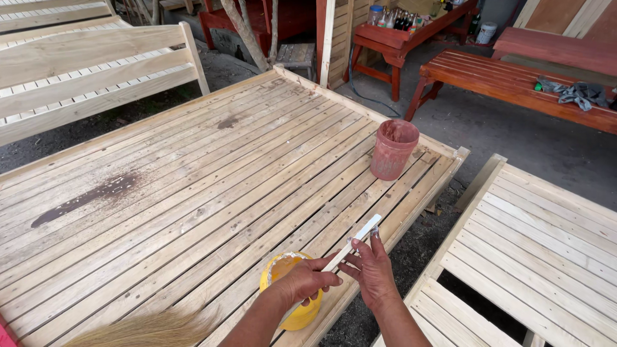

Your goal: The person holds a wooden slat against a bed frame and presses white wood filler into the joints and gaps along the frame edges using their fingers. They work along the headboard and side rails, then dip into a yellow filler container and continue filling gaps on the slats.

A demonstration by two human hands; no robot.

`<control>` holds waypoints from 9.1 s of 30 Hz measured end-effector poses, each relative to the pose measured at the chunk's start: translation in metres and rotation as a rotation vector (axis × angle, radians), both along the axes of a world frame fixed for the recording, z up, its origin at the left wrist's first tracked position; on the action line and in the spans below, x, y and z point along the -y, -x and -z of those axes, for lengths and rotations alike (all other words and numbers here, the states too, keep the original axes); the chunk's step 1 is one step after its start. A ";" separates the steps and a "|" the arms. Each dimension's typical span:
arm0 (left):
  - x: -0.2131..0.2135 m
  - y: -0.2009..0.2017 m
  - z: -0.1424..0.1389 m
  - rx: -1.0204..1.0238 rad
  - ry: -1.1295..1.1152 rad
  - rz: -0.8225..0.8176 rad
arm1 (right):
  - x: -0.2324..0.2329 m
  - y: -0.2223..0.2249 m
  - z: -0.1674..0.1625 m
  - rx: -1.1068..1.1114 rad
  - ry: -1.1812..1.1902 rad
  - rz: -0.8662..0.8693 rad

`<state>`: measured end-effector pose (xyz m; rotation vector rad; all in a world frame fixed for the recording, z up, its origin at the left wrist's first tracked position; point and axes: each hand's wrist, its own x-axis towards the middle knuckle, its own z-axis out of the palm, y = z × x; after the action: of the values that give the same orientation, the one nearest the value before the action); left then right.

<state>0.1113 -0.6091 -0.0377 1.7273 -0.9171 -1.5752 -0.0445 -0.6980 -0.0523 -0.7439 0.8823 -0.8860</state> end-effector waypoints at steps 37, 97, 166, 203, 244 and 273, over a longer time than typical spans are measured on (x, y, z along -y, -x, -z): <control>0.003 0.006 -0.004 0.157 -0.103 0.021 | 0.011 -0.021 0.030 -0.004 0.010 0.051; 0.039 0.051 0.162 0.275 -0.305 0.074 | 0.054 0.032 0.295 -0.567 -0.235 -0.091; 0.026 0.058 0.157 0.126 -0.293 0.139 | 0.000 0.039 0.279 -0.877 -0.028 -0.545; -0.032 -0.016 0.110 -0.483 -0.445 -1.042 | -0.029 0.015 0.017 -0.988 0.349 -0.475; -0.558 -0.180 -0.093 -0.090 -0.004 -1.633 | -0.426 -0.306 -0.182 -0.522 1.284 -1.065; -0.664 -0.297 0.034 -0.373 -0.107 -1.901 | -0.503 -0.433 -0.114 -0.997 1.338 -1.076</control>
<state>0.4083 0.0549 -0.0721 1.2781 0.9164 -0.4625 0.3889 -0.1951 0.0619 -2.6426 0.4166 0.0911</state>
